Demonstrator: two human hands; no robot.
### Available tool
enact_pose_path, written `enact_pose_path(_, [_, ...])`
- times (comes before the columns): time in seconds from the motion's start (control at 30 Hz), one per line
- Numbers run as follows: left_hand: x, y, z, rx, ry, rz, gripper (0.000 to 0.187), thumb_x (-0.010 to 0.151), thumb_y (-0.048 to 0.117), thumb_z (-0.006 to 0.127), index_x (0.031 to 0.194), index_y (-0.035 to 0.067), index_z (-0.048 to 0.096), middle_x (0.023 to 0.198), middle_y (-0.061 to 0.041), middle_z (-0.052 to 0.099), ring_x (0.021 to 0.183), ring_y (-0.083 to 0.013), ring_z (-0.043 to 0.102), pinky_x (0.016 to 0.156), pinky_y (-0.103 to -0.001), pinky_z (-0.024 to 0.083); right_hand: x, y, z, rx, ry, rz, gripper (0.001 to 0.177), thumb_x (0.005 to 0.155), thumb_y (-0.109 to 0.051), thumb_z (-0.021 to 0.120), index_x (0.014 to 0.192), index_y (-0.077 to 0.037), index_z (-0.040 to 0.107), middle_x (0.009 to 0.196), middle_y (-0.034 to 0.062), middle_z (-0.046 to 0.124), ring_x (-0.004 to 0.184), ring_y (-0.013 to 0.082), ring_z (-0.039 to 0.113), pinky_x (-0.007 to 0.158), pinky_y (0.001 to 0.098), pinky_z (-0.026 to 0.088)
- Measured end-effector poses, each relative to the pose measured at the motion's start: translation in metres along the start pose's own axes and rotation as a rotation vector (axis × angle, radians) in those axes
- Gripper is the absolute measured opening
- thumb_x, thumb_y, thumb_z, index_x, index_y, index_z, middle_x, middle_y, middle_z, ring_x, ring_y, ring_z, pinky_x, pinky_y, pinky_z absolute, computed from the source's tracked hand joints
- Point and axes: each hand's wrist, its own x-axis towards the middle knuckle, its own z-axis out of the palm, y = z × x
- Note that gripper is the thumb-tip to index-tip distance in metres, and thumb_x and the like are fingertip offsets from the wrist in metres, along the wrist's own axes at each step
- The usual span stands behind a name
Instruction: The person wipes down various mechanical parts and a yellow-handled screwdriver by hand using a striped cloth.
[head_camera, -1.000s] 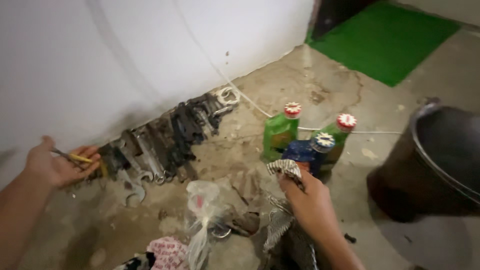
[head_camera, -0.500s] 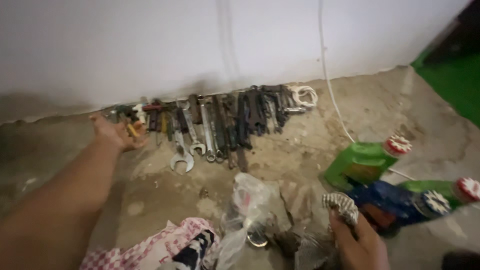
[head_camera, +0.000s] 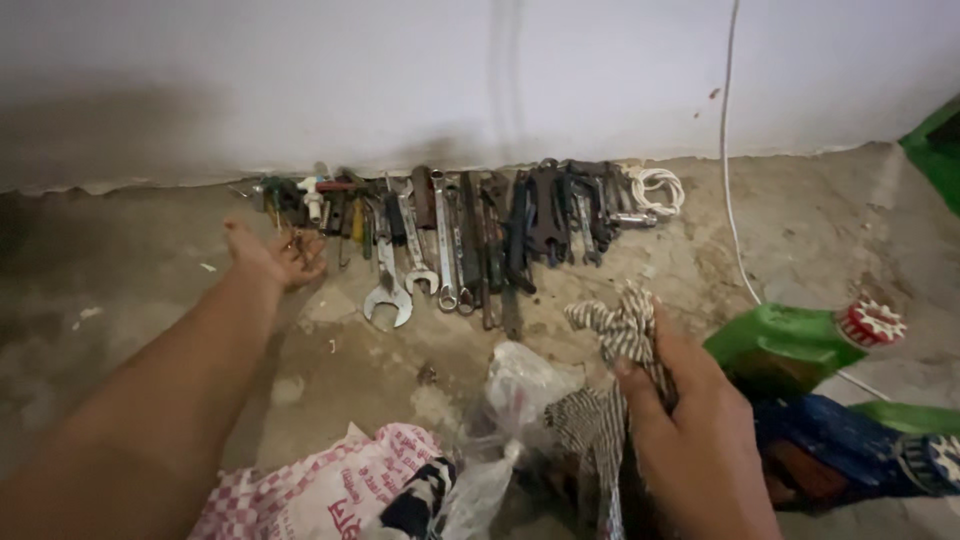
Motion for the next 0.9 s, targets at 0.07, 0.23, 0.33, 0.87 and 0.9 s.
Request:
enact_pose_path(0.07, [0.011, 0.002, -0.002, 0.023, -0.010, 0.006, 0.120, 0.079, 0.094, 0.015, 0.147, 0.002, 0.049, 0.134, -0.019, 0.064, 0.126, -0.0352, 0.061, 0.113, -0.060, 0.034, -0.002, 0.004, 0.004, 0.027, -0.014, 0.001, 0.059, 0.084, -0.021, 0.069, 0.140, -0.010, 0.056, 0.120, 0.0181, 0.070, 0.112, 0.0281, 0.069, 0.094, 0.0361, 0.049])
enact_pose_path(0.23, [0.019, -0.005, -0.002, 0.039, 0.031, 0.024, 0.106, 0.084, 0.084, 0.020, 0.143, 0.002, 0.049, 0.132, -0.019, 0.061, 0.121, -0.0349, 0.058, 0.109, -0.058, 0.036, -0.001, 0.030, 0.018, -0.008, -0.054, 0.139, 0.058, 0.088, -0.025, 0.076, 0.140, -0.009, 0.057, 0.118, 0.0177, 0.072, 0.110, 0.0239, 0.071, 0.095, 0.0335, 0.049])
enact_pose_path(0.33, [0.025, -0.014, -0.002, 0.057, 0.040, 0.009, 0.101, 0.086, 0.080, 0.020, 0.144, 0.001, 0.047, 0.135, -0.019, 0.059, 0.124, -0.0359, 0.056, 0.110, -0.058, 0.036, -0.002, 0.037, 0.022, 0.039, -0.050, 0.198, 0.056, 0.088, -0.027, 0.076, 0.140, -0.011, 0.059, 0.115, 0.0158, 0.075, 0.108, 0.0204, 0.072, 0.096, 0.0313, 0.049])
enact_pose_path(0.87, [0.040, -0.036, 0.007, -0.134, -0.060, 0.107, 0.081, 0.094, 0.054, 0.025, 0.151, -0.002, 0.036, 0.151, -0.023, 0.045, 0.139, -0.0412, 0.046, 0.116, -0.060, 0.032, -0.003, 0.049, 0.030, 0.073, -0.149, 0.296, 0.046, 0.089, -0.024, 0.076, 0.134, -0.015, 0.066, 0.111, 0.0111, 0.078, 0.105, 0.0144, 0.072, 0.097, 0.0301, 0.049])
enact_pose_path(0.9, [0.042, -0.038, 0.008, -0.182, -0.083, 0.137, 0.079, 0.094, 0.053, 0.025, 0.151, -0.002, 0.035, 0.152, -0.023, 0.044, 0.140, -0.0415, 0.045, 0.117, -0.060, 0.032, -0.002, 0.050, 0.030, 0.060, -0.152, 0.280, 0.047, 0.089, -0.024, 0.076, 0.134, -0.015, 0.065, 0.112, 0.0110, 0.078, 0.105, 0.0148, 0.073, 0.097, 0.0302, 0.050])
